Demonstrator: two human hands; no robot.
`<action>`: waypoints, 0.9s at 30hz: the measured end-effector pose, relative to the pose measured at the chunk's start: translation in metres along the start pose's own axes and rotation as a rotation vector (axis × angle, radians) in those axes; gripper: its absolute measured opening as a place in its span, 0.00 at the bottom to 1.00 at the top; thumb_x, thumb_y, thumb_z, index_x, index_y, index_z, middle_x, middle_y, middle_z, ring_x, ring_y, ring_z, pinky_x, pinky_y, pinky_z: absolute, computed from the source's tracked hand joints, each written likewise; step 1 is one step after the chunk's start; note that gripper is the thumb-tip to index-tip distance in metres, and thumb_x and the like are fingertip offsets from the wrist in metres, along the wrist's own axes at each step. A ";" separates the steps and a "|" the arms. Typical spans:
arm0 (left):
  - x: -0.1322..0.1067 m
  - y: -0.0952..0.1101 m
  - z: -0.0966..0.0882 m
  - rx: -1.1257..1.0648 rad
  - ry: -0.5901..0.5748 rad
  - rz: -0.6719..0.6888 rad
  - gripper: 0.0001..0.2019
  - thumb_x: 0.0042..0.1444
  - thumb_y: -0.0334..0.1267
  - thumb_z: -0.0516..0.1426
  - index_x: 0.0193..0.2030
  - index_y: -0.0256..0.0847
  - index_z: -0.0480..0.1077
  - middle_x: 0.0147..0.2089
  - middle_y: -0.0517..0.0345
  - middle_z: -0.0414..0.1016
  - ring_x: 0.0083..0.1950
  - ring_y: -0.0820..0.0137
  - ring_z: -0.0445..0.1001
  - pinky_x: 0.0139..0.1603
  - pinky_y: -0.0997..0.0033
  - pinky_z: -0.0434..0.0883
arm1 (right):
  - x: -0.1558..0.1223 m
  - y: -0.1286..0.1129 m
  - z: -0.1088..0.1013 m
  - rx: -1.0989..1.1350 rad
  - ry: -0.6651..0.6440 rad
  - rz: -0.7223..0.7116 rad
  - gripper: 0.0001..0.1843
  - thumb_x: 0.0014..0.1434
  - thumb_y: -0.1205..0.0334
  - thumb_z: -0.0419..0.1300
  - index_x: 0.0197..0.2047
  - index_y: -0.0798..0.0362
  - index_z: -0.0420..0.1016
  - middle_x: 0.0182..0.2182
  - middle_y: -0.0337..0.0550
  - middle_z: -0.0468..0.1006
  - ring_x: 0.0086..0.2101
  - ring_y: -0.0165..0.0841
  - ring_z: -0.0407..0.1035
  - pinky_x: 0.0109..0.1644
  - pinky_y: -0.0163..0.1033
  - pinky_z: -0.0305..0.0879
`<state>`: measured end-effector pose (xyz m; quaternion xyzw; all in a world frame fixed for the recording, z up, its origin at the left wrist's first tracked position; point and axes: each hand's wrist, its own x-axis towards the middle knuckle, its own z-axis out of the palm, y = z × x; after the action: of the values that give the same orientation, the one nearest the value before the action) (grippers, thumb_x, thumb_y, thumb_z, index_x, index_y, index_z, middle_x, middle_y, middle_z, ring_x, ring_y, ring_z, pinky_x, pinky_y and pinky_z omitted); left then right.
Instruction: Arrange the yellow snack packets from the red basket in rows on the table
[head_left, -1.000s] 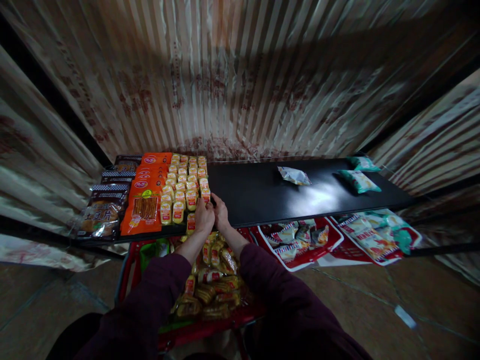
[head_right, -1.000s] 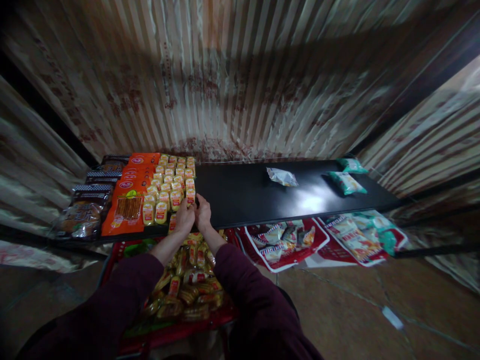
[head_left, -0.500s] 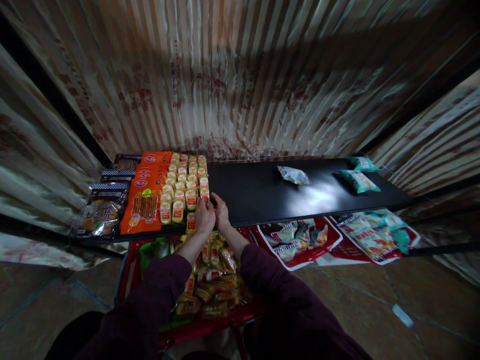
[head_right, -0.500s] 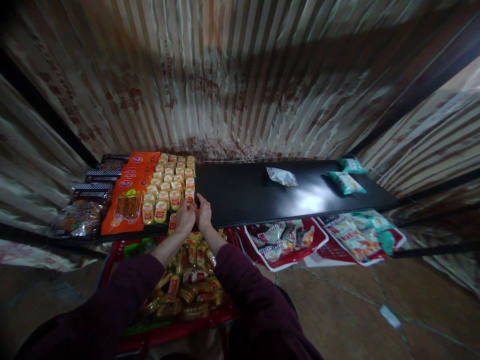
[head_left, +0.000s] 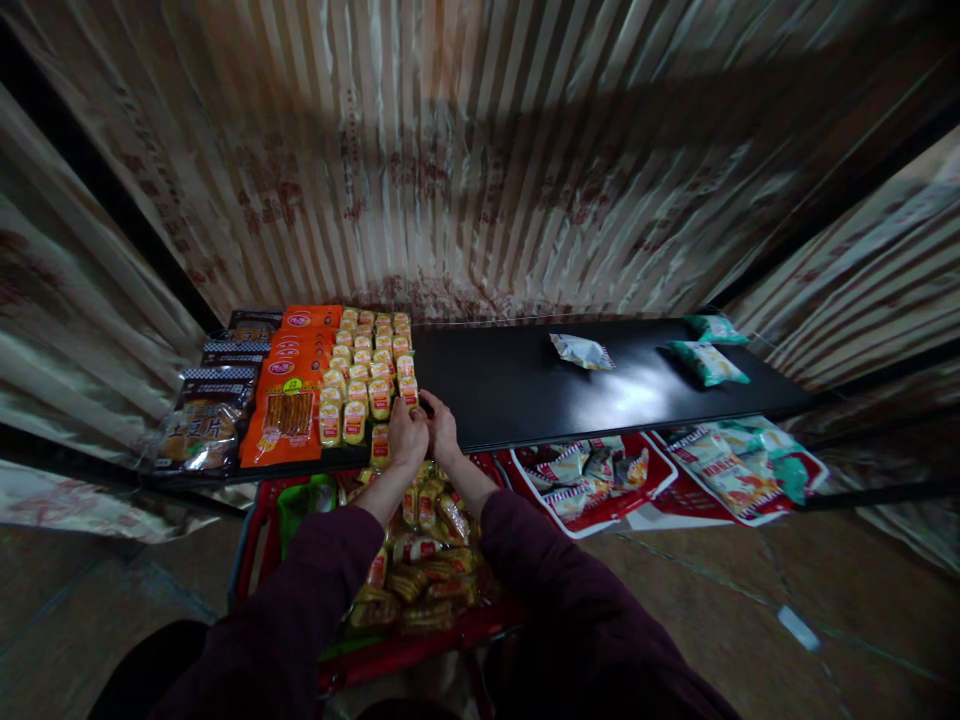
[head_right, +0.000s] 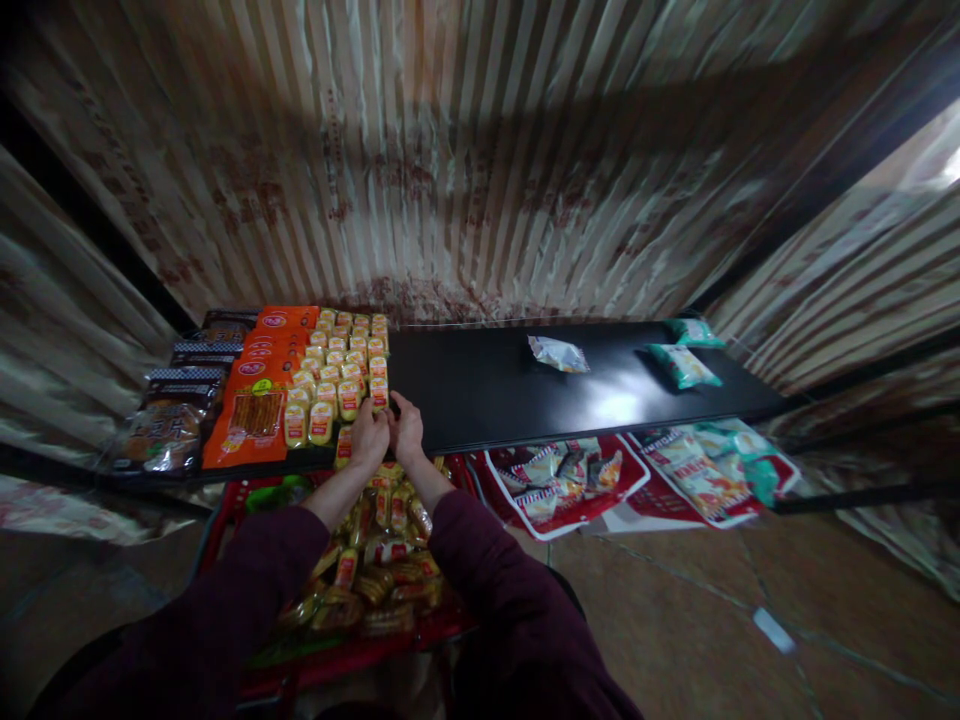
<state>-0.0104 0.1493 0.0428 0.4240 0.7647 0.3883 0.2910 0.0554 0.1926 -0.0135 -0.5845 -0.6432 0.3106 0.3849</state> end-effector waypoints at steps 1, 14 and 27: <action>0.000 0.000 -0.001 0.009 -0.008 -0.005 0.18 0.57 0.30 0.47 0.54 0.35 0.65 0.58 0.43 0.69 0.61 0.64 0.66 0.61 0.67 0.60 | 0.000 -0.001 0.000 -0.004 -0.011 0.005 0.21 0.53 0.69 0.58 0.52 0.56 0.74 0.49 0.51 0.77 0.47 0.39 0.73 0.53 0.43 0.68; -0.004 0.002 -0.002 0.015 0.021 0.035 0.19 0.56 0.29 0.48 0.55 0.37 0.65 0.62 0.45 0.65 0.66 0.65 0.59 0.65 0.66 0.56 | -0.001 0.010 0.006 0.062 0.049 0.007 0.22 0.52 0.65 0.59 0.52 0.55 0.74 0.50 0.50 0.76 0.48 0.39 0.72 0.53 0.44 0.68; -0.038 -0.023 -0.020 -0.020 0.063 0.060 0.22 0.51 0.23 0.48 0.51 0.38 0.70 0.61 0.49 0.68 0.63 0.68 0.64 0.66 0.66 0.57 | -0.049 -0.011 0.002 0.097 0.122 -0.040 0.19 0.54 0.66 0.53 0.48 0.56 0.74 0.45 0.50 0.77 0.44 0.37 0.70 0.52 0.43 0.66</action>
<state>-0.0176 0.1015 0.0387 0.4315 0.7564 0.4177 0.2591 0.0487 0.1424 -0.0115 -0.5698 -0.6143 0.2975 0.4576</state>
